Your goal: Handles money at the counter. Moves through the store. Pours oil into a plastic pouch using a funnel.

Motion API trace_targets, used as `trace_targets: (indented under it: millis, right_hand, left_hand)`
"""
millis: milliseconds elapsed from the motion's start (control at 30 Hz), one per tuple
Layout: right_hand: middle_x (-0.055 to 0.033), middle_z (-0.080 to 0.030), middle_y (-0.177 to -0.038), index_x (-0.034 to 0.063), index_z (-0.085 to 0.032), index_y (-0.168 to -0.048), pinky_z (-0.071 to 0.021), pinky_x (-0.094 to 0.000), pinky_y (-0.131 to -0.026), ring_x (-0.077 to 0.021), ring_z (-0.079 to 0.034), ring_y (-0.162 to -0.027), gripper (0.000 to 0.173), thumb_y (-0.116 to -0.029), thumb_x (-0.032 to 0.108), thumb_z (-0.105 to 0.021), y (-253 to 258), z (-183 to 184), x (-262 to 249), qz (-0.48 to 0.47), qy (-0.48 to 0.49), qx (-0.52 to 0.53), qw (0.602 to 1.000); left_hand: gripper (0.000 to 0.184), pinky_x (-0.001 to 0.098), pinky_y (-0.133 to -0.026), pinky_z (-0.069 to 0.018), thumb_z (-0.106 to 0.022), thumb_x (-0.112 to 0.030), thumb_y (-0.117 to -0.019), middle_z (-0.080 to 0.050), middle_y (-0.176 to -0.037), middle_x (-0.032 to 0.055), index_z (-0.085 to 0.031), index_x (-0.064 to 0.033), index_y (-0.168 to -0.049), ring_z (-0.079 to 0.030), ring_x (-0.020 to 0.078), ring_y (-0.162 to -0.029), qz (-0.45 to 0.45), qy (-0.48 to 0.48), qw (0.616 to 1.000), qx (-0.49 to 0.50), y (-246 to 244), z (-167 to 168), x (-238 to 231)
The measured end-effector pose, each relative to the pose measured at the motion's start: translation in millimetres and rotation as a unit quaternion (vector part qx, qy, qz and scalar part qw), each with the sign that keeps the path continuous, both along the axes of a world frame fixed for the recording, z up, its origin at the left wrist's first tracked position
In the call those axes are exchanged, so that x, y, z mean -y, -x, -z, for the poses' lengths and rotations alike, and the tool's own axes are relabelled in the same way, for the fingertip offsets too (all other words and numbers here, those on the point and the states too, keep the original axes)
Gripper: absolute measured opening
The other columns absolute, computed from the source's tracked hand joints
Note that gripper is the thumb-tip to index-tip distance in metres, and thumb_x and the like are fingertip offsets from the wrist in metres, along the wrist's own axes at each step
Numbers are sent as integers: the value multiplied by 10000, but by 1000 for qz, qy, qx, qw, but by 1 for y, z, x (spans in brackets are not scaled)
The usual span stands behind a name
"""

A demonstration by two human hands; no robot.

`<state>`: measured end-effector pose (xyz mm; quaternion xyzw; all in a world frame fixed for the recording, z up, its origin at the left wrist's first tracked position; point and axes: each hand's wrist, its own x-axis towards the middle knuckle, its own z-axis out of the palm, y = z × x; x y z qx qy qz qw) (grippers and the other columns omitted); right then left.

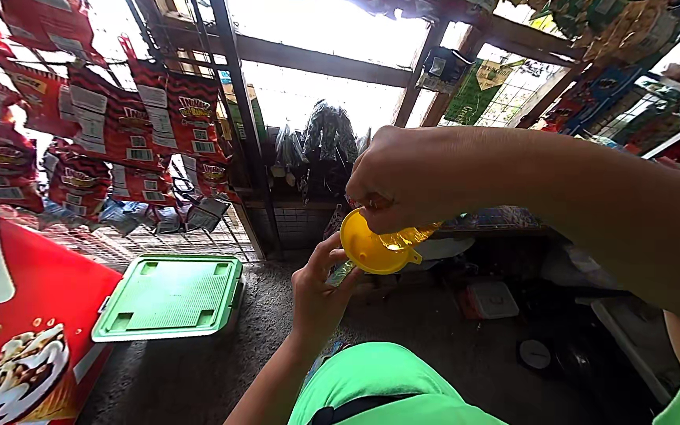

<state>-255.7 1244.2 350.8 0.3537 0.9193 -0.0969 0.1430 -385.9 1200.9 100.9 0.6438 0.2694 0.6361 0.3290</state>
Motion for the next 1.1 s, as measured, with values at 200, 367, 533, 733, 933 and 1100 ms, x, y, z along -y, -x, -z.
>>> trace_targets:
  millis: [200, 367, 533, 733, 933, 1100]
  right_hand:
    - [48, -508, -629, 94, -658, -765, -340, -226, -509, -27, -446, -550, 190, -942, 153, -695, 10, -3, 3, 11, -3, 17, 1000]
    - [50, -496, -612, 80, -652, -757, -322, -213, -507, -19, -433, -535, 201, -941, 144, -703, 16, -4, 3, 3, -7, 14, 1000]
    - [56, -496, -609, 87, -657, -760, -311, -205, -497, -5, -427, -530, 181, -926, 139, -707, 20, -5, 2, 3, -14, -1, 1000]
    - [57, -470, -599, 76, -649, -754, -284, -194, -496, 0, -398, -522, 200, -935, 145, -704, 25, -7, 4, -4, -21, -14, 1000]
    - [61, -471, -600, 72, -645, -768, -296, -199, -505, 1, -398, -523, 198, -951, 134, -687, 30, -10, 5, -2, -24, -9, 1000]
    - [53, -490, -618, 62, -662, -788, -302, -205, -521, -3, -413, -543, 184, -957, 132, -685, 34, -14, 6, 6, -27, 5, 1000]
  left_hand:
    - [426, 201, -970, -550, -766, -129, -886, -754, -1094, -50, -610, -57, -1276, -685, -1, -1066, -3, 7, 1000, 6, 4, 1, 0]
    - [450, 212, -987, -547, -772, -150, -885, -739, -1121, -51, -608, -63, -1295, -676, 2, -1085, -9, 3, 1000, 3, 8, 1, -2]
    - [455, 223, -980, -556, -787, -119, -862, -742, -1098, -60, -616, -63, -1280, -685, 9, -1064, -19, 7, 1000, 14, 12, 2, -4]
    - [460, 229, -974, -559, -787, -129, -867, -743, -1098, -97, -619, -111, -1295, -687, 7, -1061, -13, 5, 1000, 20, 17, 2, -6]
    - [471, 232, -982, -555, -792, -144, -865, -745, -1088, -95, -619, -109, -1301, -688, 8, -1059, -15, 11, 1000, 21, 19, 4, -6]
    - [458, 228, -983, -554, -801, -140, -855, -741, -1101, -94, -626, -97, -1277, -683, 4, -1066, -15, 9, 1000, 24, 20, 6, -5]
